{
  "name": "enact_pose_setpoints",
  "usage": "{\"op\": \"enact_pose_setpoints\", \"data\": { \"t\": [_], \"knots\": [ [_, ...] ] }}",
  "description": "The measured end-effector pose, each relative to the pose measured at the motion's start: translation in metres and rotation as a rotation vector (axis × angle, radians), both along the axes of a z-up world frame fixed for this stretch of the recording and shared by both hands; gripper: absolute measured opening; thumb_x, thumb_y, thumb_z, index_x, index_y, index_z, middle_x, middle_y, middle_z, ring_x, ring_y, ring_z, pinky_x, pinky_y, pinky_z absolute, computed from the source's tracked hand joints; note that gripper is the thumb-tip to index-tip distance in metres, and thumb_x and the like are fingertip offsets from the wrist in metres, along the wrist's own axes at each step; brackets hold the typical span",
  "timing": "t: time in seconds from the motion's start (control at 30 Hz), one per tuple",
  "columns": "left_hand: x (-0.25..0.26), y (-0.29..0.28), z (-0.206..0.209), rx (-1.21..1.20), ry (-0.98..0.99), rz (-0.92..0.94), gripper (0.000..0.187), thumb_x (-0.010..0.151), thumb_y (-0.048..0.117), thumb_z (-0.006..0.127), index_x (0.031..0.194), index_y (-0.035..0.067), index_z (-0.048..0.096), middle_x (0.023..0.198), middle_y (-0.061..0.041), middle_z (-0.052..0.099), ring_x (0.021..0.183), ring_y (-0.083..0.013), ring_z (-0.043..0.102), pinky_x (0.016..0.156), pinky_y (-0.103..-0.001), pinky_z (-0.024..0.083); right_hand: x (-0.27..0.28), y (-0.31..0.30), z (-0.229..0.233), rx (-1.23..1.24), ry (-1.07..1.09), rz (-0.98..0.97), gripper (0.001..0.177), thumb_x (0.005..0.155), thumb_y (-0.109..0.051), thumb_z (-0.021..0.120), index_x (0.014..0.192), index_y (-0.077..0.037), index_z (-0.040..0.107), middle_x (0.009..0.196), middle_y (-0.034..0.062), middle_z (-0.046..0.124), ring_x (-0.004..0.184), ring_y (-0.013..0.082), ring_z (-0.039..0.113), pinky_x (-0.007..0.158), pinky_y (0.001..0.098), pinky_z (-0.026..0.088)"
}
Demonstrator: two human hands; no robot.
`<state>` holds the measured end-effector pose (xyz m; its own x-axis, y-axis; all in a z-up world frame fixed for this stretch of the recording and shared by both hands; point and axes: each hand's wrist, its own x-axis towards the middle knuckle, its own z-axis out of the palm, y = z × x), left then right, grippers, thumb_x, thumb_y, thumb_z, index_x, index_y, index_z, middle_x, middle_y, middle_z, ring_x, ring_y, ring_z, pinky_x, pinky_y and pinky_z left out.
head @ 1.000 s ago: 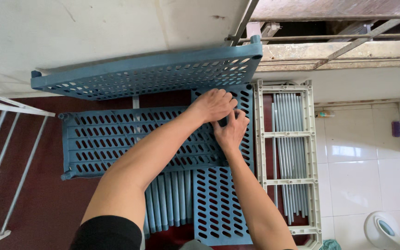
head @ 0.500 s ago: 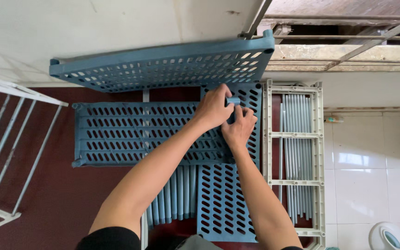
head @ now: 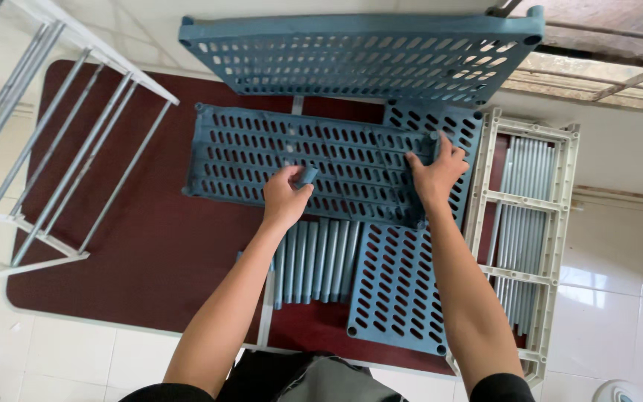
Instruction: The person assembles a storage shelf by inserting metal rods into plastic frames and attaching perforated blue shelves. The person aligns components, inserts rods into frame holes, and secures shelves onto the frame.
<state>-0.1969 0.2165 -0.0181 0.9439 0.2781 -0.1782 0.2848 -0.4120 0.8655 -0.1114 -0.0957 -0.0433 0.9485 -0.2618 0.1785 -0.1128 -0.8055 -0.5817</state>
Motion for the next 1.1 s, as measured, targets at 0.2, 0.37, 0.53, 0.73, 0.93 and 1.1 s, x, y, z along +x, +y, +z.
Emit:
{"op": "enact_pose_setpoints", "data": {
  "t": [0.2, 0.37, 0.53, 0.73, 0.93, 1.1],
  "knots": [
    [-0.059, 0.067, 0.001, 0.057, -0.15, 0.081, 0.034, 0.077, 0.015, 0.083, 0.106, -0.002, 0.074, 0.103, -0.017, 0.072, 0.089, -0.0235, 0.071, 0.079, -0.037, 0.056, -0.055, 0.044, 0.022, -0.113, -0.15, 0.037, 0.063, 0.091, -0.014, 0.082, 0.147, -0.006, 0.053, 0.135, 0.0216, 0.049, 0.119, 0.0428, 0.041, 0.103, 0.0535, 0.035],
    [-0.111, 0.096, 0.023, -0.061, 0.102, 0.153, 0.036, 0.08, 0.021, 0.08, 0.107, -0.001, 0.072, 0.092, -0.014, 0.076, 0.079, -0.0213, 0.073, 0.073, -0.036, 0.057, -0.159, 0.138, 0.037, -0.029, -0.153, 0.233, 0.059, 0.084, -0.007, 0.077, 0.14, -0.01, 0.058, 0.133, 0.0189, 0.052, 0.125, 0.0403, 0.044, 0.109, 0.0528, 0.035],
    [-0.173, 0.089, 0.037, 0.018, 0.157, 0.081, 0.036, 0.083, 0.025, 0.078, 0.108, 0.0, 0.07, 0.094, -0.017, 0.076, 0.084, -0.0286, 0.075, 0.076, -0.041, 0.058, -0.256, 0.215, 0.043, 0.032, 0.02, 0.392, 0.06, 0.083, -0.006, 0.074, 0.14, -0.007, 0.056, 0.144, 0.0237, 0.048, 0.132, 0.0457, 0.041, 0.112, 0.0554, 0.034],
    [-0.213, 0.065, 0.038, 0.276, 0.253, -0.059, 0.039, 0.082, 0.024, 0.077, 0.113, 0.003, 0.067, 0.102, -0.021, 0.073, 0.096, -0.0411, 0.07, 0.084, -0.052, 0.056, -0.306, 0.238, 0.04, -0.102, 0.155, 0.47, 0.063, 0.085, -0.015, 0.073, 0.145, -0.011, 0.055, 0.159, 0.0261, 0.036, 0.146, 0.053, 0.028, 0.116, 0.063, 0.026],
    [-0.225, 0.062, 0.028, 0.325, 0.26, -0.118, 0.039, 0.084, 0.023, 0.074, 0.115, 0.001, 0.064, 0.108, -0.019, 0.073, 0.1, -0.0393, 0.07, 0.085, -0.05, 0.058, -0.316, 0.237, 0.034, -0.211, 0.236, 0.461, 0.061, 0.089, -0.022, 0.07, 0.146, -0.012, 0.053, 0.161, 0.0264, 0.032, 0.147, 0.0535, 0.025, 0.117, 0.0633, 0.024],
    [-0.228, 0.068, 0.032, 0.285, 0.323, -0.126, 0.038, 0.088, 0.027, 0.073, 0.115, 0.002, 0.065, 0.111, -0.019, 0.071, 0.104, -0.0386, 0.069, 0.087, -0.05, 0.057, -0.316, 0.237, 0.037, -0.24, 0.258, 0.451, 0.058, 0.091, -0.024, 0.069, 0.146, -0.014, 0.053, 0.16, 0.0262, 0.032, 0.146, 0.0529, 0.025, 0.117, 0.0634, 0.024]
  ]
}}
